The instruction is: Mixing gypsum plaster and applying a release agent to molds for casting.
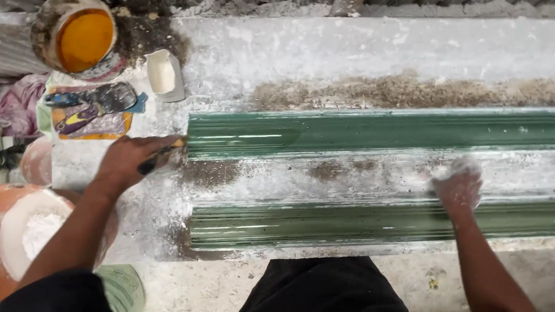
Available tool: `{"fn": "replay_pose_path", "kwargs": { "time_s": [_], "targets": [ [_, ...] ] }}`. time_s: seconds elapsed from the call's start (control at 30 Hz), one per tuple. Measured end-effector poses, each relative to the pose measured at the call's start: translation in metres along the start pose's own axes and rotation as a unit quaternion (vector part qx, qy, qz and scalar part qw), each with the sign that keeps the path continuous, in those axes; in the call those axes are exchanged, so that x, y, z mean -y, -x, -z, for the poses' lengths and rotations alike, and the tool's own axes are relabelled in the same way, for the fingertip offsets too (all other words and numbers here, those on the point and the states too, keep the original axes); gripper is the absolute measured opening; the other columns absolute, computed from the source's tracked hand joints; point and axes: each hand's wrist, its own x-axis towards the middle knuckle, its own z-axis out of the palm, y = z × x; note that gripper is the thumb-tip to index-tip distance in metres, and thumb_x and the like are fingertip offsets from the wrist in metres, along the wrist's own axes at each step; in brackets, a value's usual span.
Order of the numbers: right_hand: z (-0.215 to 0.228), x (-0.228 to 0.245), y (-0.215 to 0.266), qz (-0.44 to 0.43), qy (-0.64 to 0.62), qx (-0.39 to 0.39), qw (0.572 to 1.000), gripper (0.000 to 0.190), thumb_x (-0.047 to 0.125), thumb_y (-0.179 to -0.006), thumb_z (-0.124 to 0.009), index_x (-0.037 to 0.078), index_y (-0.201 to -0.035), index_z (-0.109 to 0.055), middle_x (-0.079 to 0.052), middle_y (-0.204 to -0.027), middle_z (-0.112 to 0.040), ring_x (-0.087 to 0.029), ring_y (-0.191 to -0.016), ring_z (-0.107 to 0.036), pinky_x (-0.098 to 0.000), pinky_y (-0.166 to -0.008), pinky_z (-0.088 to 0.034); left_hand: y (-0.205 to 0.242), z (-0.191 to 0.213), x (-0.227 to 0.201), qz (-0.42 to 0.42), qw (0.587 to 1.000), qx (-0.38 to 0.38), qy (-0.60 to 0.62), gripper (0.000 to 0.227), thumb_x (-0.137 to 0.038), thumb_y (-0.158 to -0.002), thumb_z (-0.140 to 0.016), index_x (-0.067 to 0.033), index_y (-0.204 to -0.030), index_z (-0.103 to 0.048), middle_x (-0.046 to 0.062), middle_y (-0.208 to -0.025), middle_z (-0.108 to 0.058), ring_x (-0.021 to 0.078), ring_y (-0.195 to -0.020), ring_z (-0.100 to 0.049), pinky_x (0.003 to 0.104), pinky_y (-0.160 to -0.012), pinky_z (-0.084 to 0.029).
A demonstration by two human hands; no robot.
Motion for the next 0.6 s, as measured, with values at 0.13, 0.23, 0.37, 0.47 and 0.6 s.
{"fn": "replay_pose_path", "kwargs": {
  "time_s": [0.13, 0.23, 0.37, 0.47, 0.6],
  "targets": [
    [0.066, 0.002, -0.006, -0.037, 0.019, 0.043, 0.998, 0.120, 0.075, -0.077, -0.074, 0.001, -0.160, -0.027, -0.035, -0.161, -0.025, -0.051, -0.145, -0.028, -0.0593, -0.116, -0.028, -0.027, 0.009, -0.014, -0.017, 0.989, 0.100, -0.110, 0.048, -0.056, -0.091, -0.064, -0.0442, -0.137, -0.060, -0.004, -0.116, -0.076, 0.0233, -0.082, -0.077, 0.039, -0.087, -0.059],
    [0.020, -0.035, -0.037, -0.043, -0.015, 0.143, 0.989, 0.116, 0.073, -0.080, -0.066, -0.002, -0.162, -0.035, -0.032, -0.164, -0.037, -0.047, -0.153, -0.037, -0.0587, -0.126, -0.034, -0.084, -0.022, -0.053, -0.179, 0.976, 0.092, -0.086, 0.053, -0.061, -0.084, -0.064, -0.0387, -0.133, -0.061, -0.002, -0.119, -0.074, 0.0259, -0.092, -0.075, 0.042, -0.086, -0.058],
    [-0.005, -0.051, -0.030, 0.061, 0.012, 0.006, 0.998, 0.122, 0.072, -0.080, -0.068, -0.002, -0.166, -0.023, -0.033, -0.166, -0.025, -0.049, -0.156, -0.023, -0.0627, -0.122, -0.025, -0.154, -0.041, -0.126, -0.253, 0.953, 0.130, -0.100, 0.049, -0.055, -0.089, -0.061, -0.0380, -0.135, -0.060, 0.002, -0.104, -0.074, 0.0265, -0.090, -0.074, 0.044, -0.088, -0.057],
    [0.022, -0.026, -0.023, 0.009, -0.030, 0.040, 0.999, 0.123, 0.072, -0.079, -0.072, -0.006, -0.159, -0.019, -0.039, -0.159, -0.020, -0.052, -0.148, -0.021, -0.0642, -0.115, -0.019, -0.208, -0.052, -0.192, -0.304, 0.930, 0.184, -0.099, 0.045, -0.046, -0.090, -0.061, -0.0372, -0.135, -0.060, 0.004, -0.094, -0.071, 0.0268, -0.083, -0.072, 0.044, -0.083, -0.057],
    [0.054, 0.004, 0.000, 0.008, -0.015, 0.072, 0.997, 0.117, 0.070, -0.084, -0.064, -0.004, -0.164, -0.021, -0.038, -0.161, -0.026, -0.050, -0.149, -0.029, -0.0639, -0.119, -0.022, -0.271, -0.064, -0.294, -0.333, 0.918, 0.209, -0.046, 0.037, -0.043, -0.095, -0.061, -0.0352, -0.131, -0.063, 0.006, -0.094, -0.069, 0.0311, -0.082, -0.070, 0.047, -0.073, -0.056]
  ]
}}
